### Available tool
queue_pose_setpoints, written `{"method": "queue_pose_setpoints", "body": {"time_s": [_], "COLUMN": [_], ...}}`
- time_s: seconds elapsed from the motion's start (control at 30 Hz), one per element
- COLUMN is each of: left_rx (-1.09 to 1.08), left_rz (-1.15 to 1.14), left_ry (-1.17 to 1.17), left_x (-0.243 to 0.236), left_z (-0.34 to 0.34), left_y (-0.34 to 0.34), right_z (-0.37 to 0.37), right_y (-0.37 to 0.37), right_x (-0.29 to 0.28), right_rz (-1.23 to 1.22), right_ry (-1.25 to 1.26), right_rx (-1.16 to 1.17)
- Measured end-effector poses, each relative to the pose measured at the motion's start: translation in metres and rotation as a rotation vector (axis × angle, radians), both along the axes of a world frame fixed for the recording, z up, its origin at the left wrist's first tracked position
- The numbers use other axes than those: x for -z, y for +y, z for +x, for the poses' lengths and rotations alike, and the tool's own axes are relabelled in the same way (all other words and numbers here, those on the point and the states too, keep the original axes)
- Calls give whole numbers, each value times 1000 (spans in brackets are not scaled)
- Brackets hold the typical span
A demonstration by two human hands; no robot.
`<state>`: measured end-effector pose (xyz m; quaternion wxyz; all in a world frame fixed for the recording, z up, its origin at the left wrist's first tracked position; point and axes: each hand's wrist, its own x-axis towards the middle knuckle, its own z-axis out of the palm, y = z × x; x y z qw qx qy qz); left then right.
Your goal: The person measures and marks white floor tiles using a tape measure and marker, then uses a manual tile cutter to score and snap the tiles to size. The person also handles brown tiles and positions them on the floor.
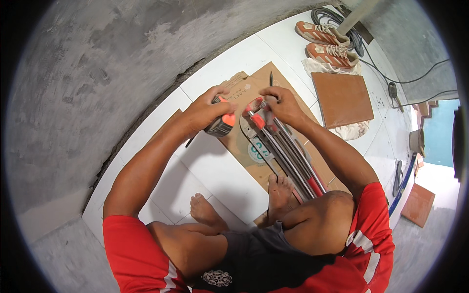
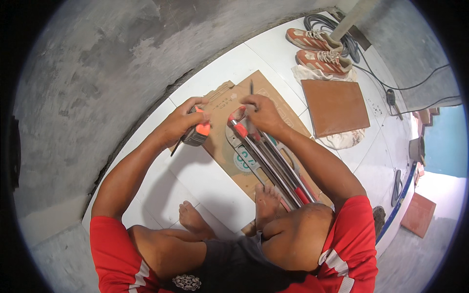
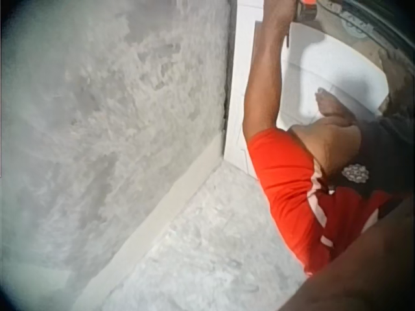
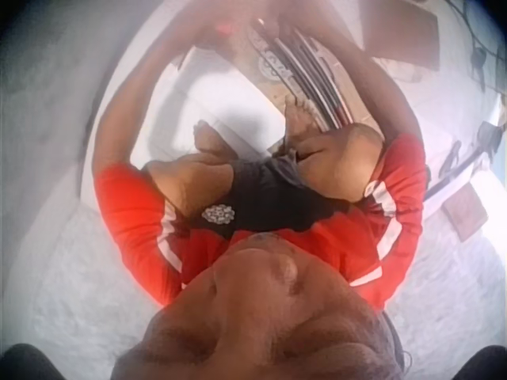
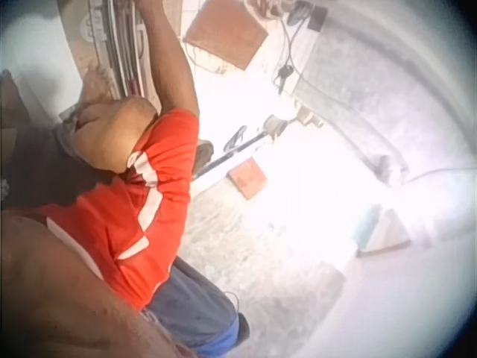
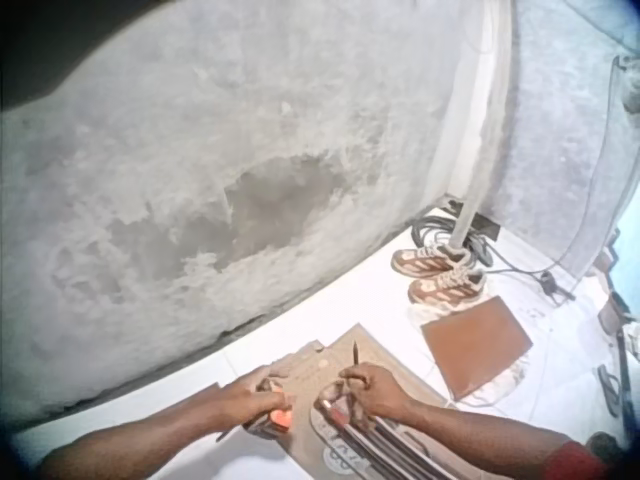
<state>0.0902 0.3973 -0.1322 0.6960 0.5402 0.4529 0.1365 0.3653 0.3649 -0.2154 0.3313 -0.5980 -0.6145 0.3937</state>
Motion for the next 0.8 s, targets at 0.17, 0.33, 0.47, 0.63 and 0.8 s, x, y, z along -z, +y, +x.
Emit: {"method": "queue_pose_setpoints", "body": {"time_s": [0.17,0.33,0.47,0.63,0.8], "left_rx": [-10,36,-102,-341,-445], "left_rz": [-109,4,-72,-129,-127], "left_ry": [-4,115,-65,-463,-632], "left_x": [18,-6,27,30,1], "left_z": [-13,2,0,30,61], "left_y": [-5,-13,-7,-15,-24], "right_z": [69,98,53,-38,-62], "right_y": [-17,-31,-18,-27,-30], "right_x": [41,53,12,-40,-69], "right_rz": [-115,-243,-66,-315,-133], "right_ry": [-622,-699,-308,613,729], "right_rx": [-74,-114,68,5,-118]}}
